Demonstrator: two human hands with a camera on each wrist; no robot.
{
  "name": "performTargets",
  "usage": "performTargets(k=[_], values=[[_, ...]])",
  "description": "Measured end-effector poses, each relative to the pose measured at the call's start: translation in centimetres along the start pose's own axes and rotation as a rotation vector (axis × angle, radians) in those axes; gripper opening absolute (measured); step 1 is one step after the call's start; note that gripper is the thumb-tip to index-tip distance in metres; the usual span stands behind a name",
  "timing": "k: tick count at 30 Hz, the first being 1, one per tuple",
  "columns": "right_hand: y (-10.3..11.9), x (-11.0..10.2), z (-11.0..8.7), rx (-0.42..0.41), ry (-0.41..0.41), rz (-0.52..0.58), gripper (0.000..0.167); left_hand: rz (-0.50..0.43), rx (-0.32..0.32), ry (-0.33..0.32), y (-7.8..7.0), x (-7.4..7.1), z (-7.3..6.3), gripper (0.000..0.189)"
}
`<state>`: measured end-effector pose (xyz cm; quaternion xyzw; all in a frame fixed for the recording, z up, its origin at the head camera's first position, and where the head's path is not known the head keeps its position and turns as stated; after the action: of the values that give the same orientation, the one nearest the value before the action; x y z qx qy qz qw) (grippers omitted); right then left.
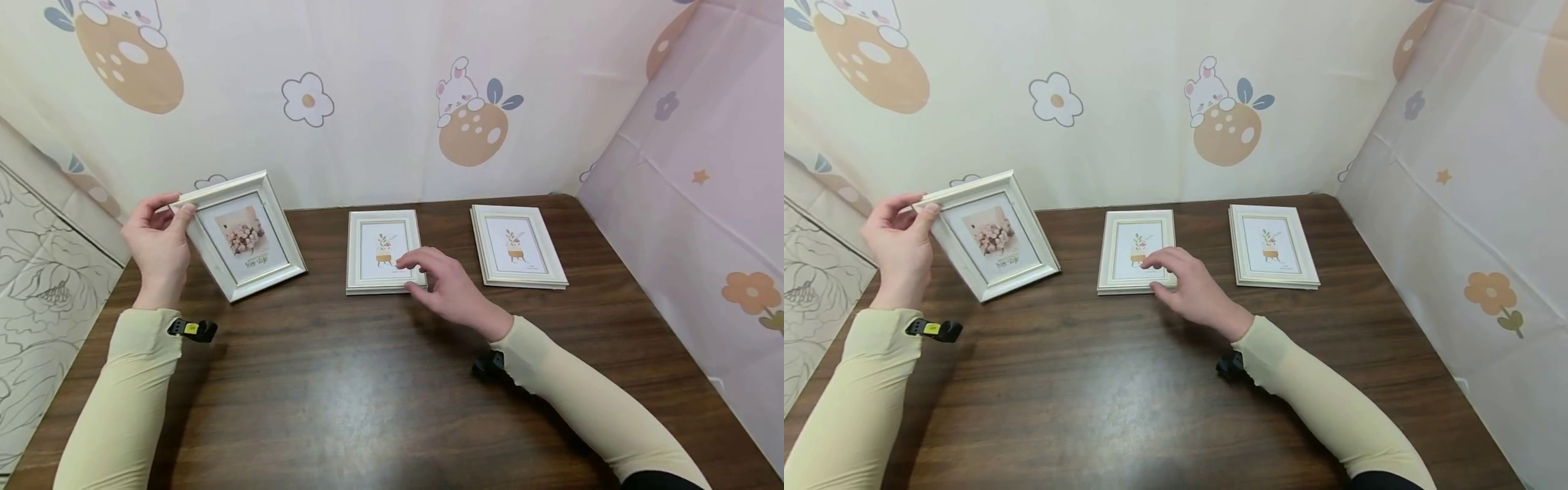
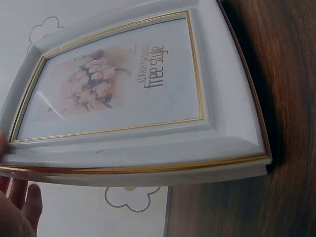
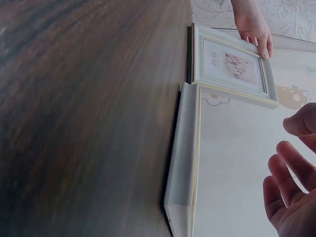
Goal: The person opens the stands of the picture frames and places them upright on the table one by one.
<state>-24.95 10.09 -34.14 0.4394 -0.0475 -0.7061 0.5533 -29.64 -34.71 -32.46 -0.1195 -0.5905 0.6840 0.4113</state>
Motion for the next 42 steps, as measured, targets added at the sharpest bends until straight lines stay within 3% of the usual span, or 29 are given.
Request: performTargets(k=[15, 21, 23, 28, 32, 36, 39, 42], values=[[-0.6, -1.4, -0.2, 0.037, -0.034, 0.006, 0.03, 0.016, 0.034, 0.044, -0.4, 0.0, -0.1, 0.032], [-1.2, -1.8, -0.2, 0.058, -0.031, -0.004, 0.03, 0.008, 0.07, 0.062, -1.4, 0.4, -0.3, 0.03], [-1.5, -2.0, -0.3, 0.064, -0.035, -0.008, 0.029, 0.056, 0.104, 0.059, -1.9, 0.5, -0.4, 0.027], [-2.3, -2.6, -0.4, 0.122, -0.037, -0.035, 0.03, 0.285, 0.219, 0.039, -3.2, 0.8, -1.1, 0.023], [-3.0, -3.0, -0.5, 0.18, -0.02, -0.061, 0.029, 0.389, 0.302, 0.012, -5.1, 1.4, -2.5, 0.02], [-4.0, -3.3, -0.8, 0.223, 0.006, -0.092, 0.03, 0.371, 0.411, 0.014, -7.9, 3.1, -5.0, 0.018], [-4.8, -3.3, -1.0, 0.256, 0.033, -0.112, 0.033, 0.313, 0.453, 0.084, -9.0, 4.8, -6.7, 0.016], [-5.5, -3.2, -1.2, 0.302, 0.063, -0.116, 0.035, 0.287, 0.456, 0.205, -8.5, 6.7, -7.9, 0.015]])
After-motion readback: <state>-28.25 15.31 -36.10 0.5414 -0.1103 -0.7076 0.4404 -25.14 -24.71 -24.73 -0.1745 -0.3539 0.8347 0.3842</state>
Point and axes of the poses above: each hand's wrist, its own z-axis towards the middle knuckle, its own x-axis out of the palm, y = z × x, the point moved 10 cm from there along z, towards the middle knuckle, and after that the axes turned 10 degrees about -y, right-handed, at the moved point
